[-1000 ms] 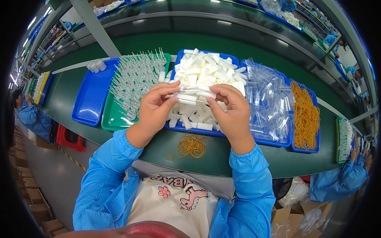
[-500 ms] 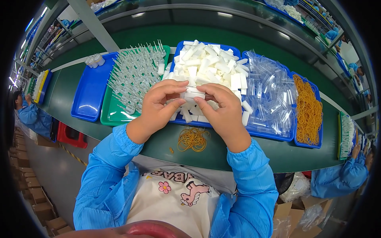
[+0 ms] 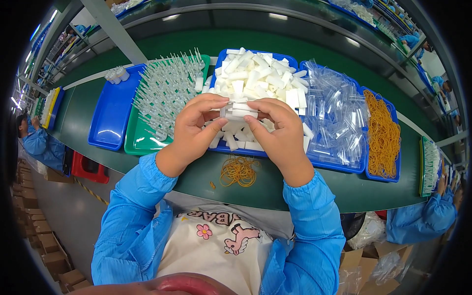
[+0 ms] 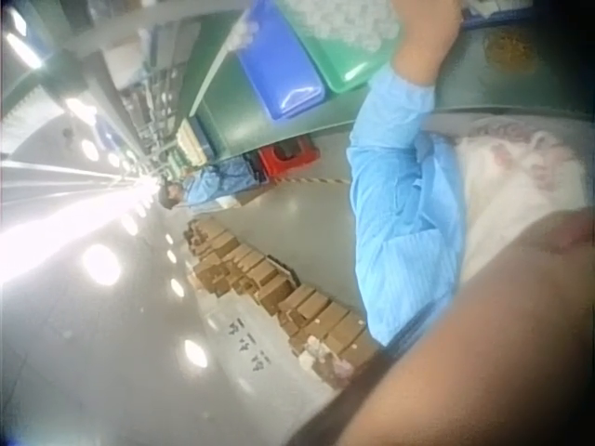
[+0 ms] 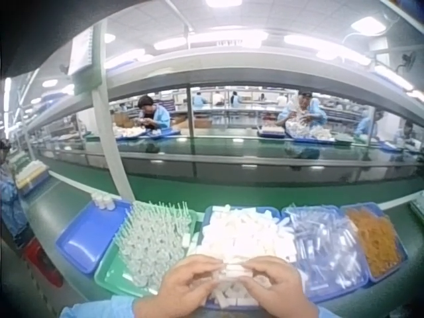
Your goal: The person assembles plastic tube components by inserting white pieces into tube holders, securing the bundles with rubber bands, and placing the assembled units onto a tray.
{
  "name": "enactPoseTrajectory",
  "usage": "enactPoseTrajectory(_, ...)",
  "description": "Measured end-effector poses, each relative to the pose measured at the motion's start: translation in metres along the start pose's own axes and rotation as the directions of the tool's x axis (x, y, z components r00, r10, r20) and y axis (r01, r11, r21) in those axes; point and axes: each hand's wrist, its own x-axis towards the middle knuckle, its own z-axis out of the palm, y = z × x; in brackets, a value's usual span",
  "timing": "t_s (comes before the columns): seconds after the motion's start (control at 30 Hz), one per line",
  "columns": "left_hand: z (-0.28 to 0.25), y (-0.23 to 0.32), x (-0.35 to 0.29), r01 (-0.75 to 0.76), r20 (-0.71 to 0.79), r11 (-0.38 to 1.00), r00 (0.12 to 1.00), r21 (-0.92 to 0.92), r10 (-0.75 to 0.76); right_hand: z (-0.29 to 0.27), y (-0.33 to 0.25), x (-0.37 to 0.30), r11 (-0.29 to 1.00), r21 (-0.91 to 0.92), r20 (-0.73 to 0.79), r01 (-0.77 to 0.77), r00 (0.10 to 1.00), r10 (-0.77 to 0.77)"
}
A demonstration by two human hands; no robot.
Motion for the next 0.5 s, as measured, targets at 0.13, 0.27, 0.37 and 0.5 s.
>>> enactPoseTrajectory(0.13, 0.0009, -0.0013, -0.0004, -0.024, 0.004, 0.999, 1.0, 0.048, 0.024, -0.0042, 0.0022, 0.0012, 1.0, -0.014, 0.02, -0.018, 1.0, 0.018)
enactPoseTrajectory(0.27, -0.0002, 0.0005, 0.0013, -0.031, 0.047, 0.994, 0.999, 0.1, 0.026, -0.0032, 0.0009, 0.0012, 0.998, -0.062, 0.066, -0.024, 0.997, 0.028)
enactPoseTrajectory(0.37, -0.0021, 0.0028, 0.0009, -0.035, 0.07, 0.987, 0.997, 0.157, 0.024, -0.0005, 0.0009, 0.0006, 0.994, -0.1, 0.077, 0.032, 0.997, -0.025)
enactPoseTrajectory(0.5, -0.0004, 0.0024, 0.0005, -0.058, 0.047, 0.987, 0.998, 0.147, 0.052, -0.0002, 0.0044, -0.0004, 0.989, -0.104, 0.065, 0.103, 0.993, -0.097)
